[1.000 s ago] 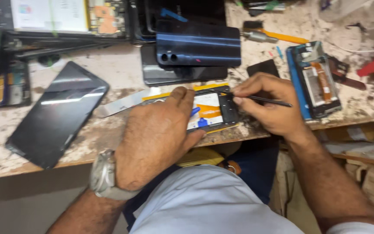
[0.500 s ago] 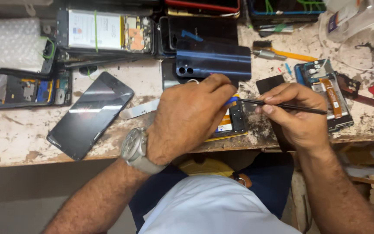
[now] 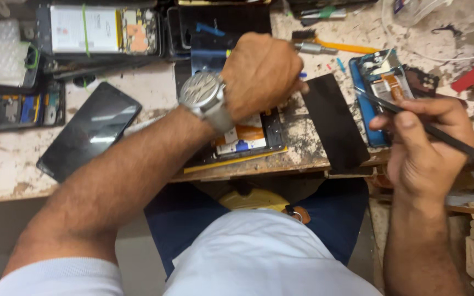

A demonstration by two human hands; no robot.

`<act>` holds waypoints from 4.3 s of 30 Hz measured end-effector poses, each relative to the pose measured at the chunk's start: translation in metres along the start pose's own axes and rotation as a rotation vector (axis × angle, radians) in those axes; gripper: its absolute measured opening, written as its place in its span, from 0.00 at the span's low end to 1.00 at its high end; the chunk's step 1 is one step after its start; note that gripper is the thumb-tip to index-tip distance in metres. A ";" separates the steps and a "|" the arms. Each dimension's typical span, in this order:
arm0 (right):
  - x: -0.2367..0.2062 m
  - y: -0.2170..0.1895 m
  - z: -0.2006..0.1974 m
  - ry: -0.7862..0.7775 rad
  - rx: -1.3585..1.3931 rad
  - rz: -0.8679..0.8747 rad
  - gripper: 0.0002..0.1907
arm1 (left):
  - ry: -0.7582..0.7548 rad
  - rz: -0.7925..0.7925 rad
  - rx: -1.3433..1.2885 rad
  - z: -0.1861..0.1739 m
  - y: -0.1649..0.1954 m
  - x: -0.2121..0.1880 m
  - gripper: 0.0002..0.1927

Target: The person applies adhesive to the internal frame of a disassembled smartphone, then aligns and presses the back cover onto the device. The person handles a tube of adhesive, a metal spatula, and the phone components on a cluttered workbench.

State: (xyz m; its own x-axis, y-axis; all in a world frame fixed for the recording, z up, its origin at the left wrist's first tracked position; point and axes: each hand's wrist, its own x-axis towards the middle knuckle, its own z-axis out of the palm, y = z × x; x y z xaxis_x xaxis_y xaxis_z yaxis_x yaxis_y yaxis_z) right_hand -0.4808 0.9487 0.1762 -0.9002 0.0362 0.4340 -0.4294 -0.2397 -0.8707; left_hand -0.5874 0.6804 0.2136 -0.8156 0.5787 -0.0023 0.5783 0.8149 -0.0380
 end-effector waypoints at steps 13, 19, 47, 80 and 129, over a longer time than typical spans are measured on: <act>-0.013 0.010 0.021 -0.258 -0.304 0.226 0.08 | 0.330 -0.128 -0.276 -0.022 -0.015 -0.152 0.30; 0.013 0.019 0.045 -0.491 -0.326 0.205 0.06 | 0.050 -0.317 -0.300 -0.013 -0.014 -0.185 0.49; 0.023 0.063 0.058 -0.542 -0.178 0.303 0.07 | 0.185 -0.364 -0.441 0.020 -0.062 -0.205 0.46; 0.013 0.059 0.125 -0.382 -0.432 0.519 0.05 | 0.188 -0.387 -0.480 0.013 -0.073 -0.213 0.46; 0.009 0.054 0.143 -0.770 -0.411 0.126 0.07 | 0.322 -0.308 -0.409 0.031 -0.072 -0.239 0.46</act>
State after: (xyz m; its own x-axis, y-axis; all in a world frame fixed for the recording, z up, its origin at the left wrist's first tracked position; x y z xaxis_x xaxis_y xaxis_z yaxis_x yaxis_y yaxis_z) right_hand -0.5020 0.7978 0.1661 -0.7071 -0.6668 0.2355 -0.4561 0.1755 -0.8725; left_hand -0.4349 0.4827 0.1854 -0.9366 0.2424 0.2530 0.3292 0.8559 0.3988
